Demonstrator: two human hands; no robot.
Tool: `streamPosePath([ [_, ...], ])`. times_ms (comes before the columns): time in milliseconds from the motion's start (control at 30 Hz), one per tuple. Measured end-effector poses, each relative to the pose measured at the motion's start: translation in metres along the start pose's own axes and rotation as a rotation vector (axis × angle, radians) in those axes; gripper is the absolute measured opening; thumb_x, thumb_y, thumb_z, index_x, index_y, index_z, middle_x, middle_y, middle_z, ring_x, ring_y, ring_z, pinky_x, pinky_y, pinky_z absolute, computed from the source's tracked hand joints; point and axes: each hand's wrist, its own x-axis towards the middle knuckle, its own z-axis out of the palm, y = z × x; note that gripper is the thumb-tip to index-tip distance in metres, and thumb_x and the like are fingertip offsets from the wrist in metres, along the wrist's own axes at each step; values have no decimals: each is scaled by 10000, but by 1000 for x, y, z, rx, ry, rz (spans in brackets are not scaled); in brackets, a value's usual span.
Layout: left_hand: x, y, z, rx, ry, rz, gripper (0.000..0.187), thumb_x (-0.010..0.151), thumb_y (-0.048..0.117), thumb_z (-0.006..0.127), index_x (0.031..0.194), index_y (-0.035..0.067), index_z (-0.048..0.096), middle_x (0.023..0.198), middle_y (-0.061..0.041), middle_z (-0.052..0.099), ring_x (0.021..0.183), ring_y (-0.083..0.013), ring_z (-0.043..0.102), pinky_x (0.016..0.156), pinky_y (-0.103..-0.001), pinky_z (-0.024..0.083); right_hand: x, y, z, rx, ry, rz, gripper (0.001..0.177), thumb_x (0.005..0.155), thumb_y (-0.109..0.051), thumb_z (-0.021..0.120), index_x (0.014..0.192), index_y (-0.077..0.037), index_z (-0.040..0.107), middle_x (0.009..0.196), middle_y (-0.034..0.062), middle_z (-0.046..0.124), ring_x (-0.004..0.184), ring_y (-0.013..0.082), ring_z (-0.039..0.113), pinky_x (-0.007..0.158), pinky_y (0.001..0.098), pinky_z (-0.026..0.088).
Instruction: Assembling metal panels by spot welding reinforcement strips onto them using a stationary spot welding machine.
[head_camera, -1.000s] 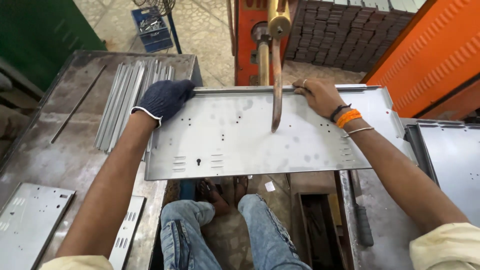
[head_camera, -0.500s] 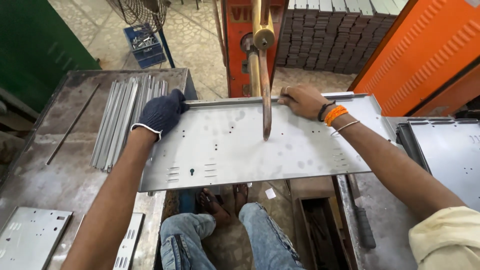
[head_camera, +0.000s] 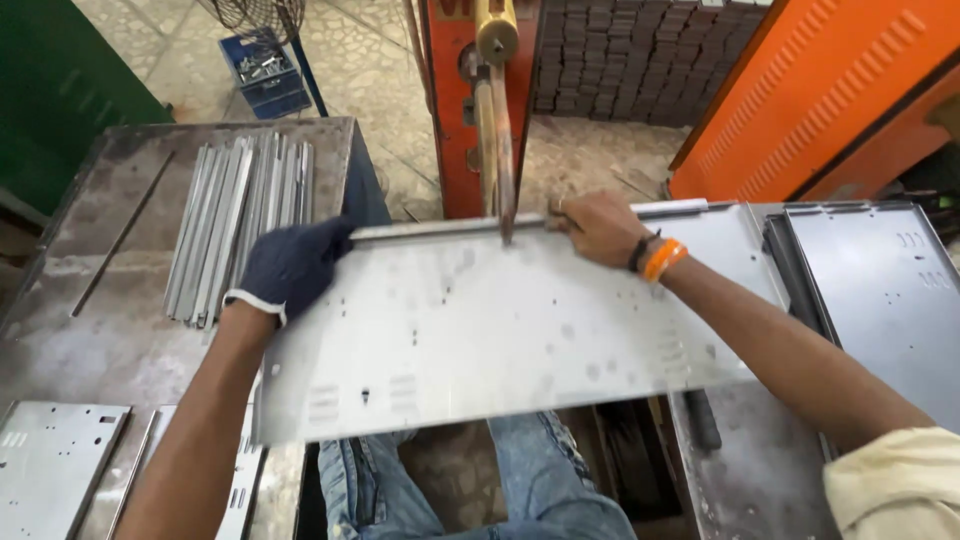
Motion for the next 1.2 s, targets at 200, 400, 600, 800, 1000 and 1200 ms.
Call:
streamPosePath([
  [200, -20, 19, -3, 59, -118, -83, 337, 822, 111, 645, 1153, 169, 675, 890, -140, 757, 826, -387, 719, 736, -531, 548, -22, -18, -6, 22, 82, -100, 261, 1026, -294, 580, 960, -51, 650, 586, 135, 569, 530, 283, 533, 562, 473, 370],
  [400, -18, 4, 7, -22, -50, -15, 431, 783, 108, 664, 1209, 171, 667, 873, -149, 753, 786, -396, 714, 689, -543, 544, -18, -9, -1, -67, 57, -113, 349, 1041, -315, 600, 829, -39, 632, 612, 131, 592, 564, 305, 574, 587, 477, 400],
  [600, -14, 15, -1, 69, -95, -66, 335, 859, 144, 660, 1191, 185, 672, 895, -145, 756, 818, -390, 718, 728, -541, 542, -26, -11, -4, 57, 159, -190, 265, 978, -302, 604, 944, -51, 683, 653, 178, 621, 624, 391, 605, 581, 510, 419],
  [800, 12, 57, 5, -32, -35, 51, 364, 825, 101, 649, 1184, 159, 673, 896, -157, 751, 814, -401, 716, 697, -539, 542, -45, 15, -20, -60, 101, -63, 380, 1010, -389, 628, 847, -50, 676, 663, 177, 656, 613, 374, 630, 609, 498, 438],
  [1000, 32, 84, 24, -91, -14, 138, 263, 830, 96, 652, 1089, 110, 689, 868, -167, 748, 823, -398, 717, 721, -521, 545, -71, 42, -27, 6, 154, -40, 341, 948, -381, 647, 851, -58, 695, 688, 134, 687, 572, 337, 627, 533, 463, 425],
  [1200, 35, 82, 30, -114, 4, 128, 192, 823, 81, 658, 1007, 115, 702, 894, -166, 745, 816, -402, 711, 709, -525, 538, -65, 46, -30, -122, 97, 42, 400, 990, -430, 665, 885, -44, 676, 599, 151, 622, 556, 347, 611, 557, 473, 423],
])
